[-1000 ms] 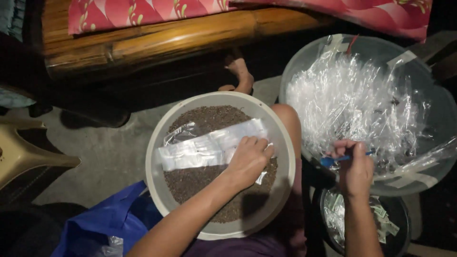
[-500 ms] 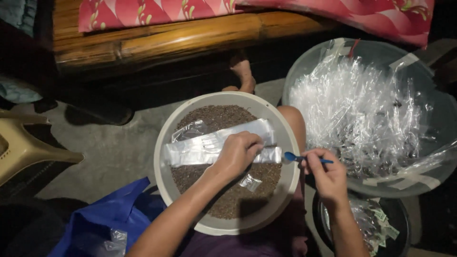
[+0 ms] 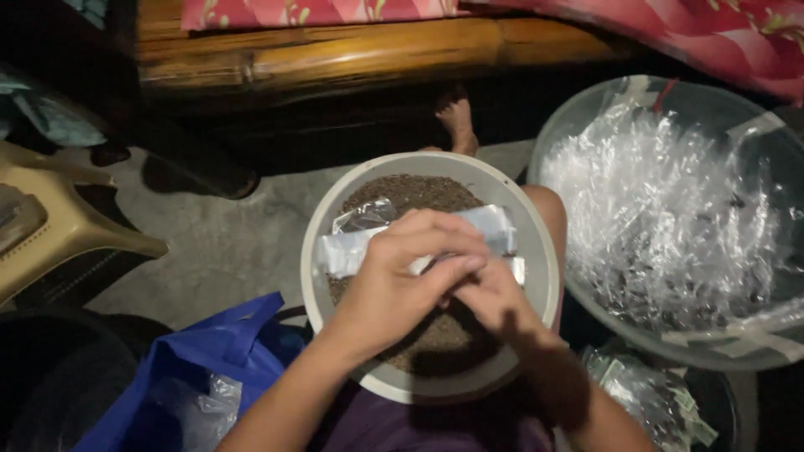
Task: Manually filling and sealing small plastic bags with granular food material.
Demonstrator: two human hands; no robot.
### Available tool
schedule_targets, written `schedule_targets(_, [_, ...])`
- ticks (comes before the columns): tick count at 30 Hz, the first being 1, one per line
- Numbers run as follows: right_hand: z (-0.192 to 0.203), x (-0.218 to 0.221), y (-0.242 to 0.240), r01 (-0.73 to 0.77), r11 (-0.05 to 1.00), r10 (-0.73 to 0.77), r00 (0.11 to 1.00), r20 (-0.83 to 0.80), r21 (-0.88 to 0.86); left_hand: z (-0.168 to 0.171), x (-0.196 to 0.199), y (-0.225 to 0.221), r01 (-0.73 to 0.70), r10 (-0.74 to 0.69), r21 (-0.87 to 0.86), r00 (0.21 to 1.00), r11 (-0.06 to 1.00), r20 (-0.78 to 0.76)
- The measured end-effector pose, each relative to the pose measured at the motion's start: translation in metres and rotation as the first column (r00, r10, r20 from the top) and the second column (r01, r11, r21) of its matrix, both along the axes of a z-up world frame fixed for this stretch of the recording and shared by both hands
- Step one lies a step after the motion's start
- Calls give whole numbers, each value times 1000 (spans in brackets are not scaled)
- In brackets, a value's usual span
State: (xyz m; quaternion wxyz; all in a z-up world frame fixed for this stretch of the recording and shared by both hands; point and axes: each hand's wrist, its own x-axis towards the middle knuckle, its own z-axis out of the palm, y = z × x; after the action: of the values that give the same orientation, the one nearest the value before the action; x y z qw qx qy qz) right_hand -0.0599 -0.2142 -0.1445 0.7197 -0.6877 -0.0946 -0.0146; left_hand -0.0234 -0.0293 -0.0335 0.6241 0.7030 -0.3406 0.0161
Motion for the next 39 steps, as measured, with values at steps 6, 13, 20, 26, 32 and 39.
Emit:
schedule_targets(6, [-4, 27, -26, -201, 932, 97, 939, -329, -301, 51, -6, 43, 7, -47, -276, 989, 961, -137])
schedule_targets(13, [-78, 17, -42, -139, 989, 89, 851, -518, -58, 19, 0, 25, -71, 15, -276, 980, 959, -200])
schedule_targets(20, [12, 9, -50, -30, 916, 161, 941, -298, 401, -64, -26, 1, -27, 12, -33, 921, 999, -389])
schedule_targets(26, [64, -1, -43, -56, 938, 39, 998, -57, -341, -64, -24, -18, 29, -68, -99, 907, 995, -416])
schedule_targets(32, [35, -2, -25, 330, 927, -310, 941, 134, -179, -35, -2, -18, -242, 229, -6, 924, 970, -305])
schedule_targets(39, [-15, 6, -1, 10, 928, 65, 980, 190, -372, 21, 3, 1, -168, 163, -81, 984, 982, -67])
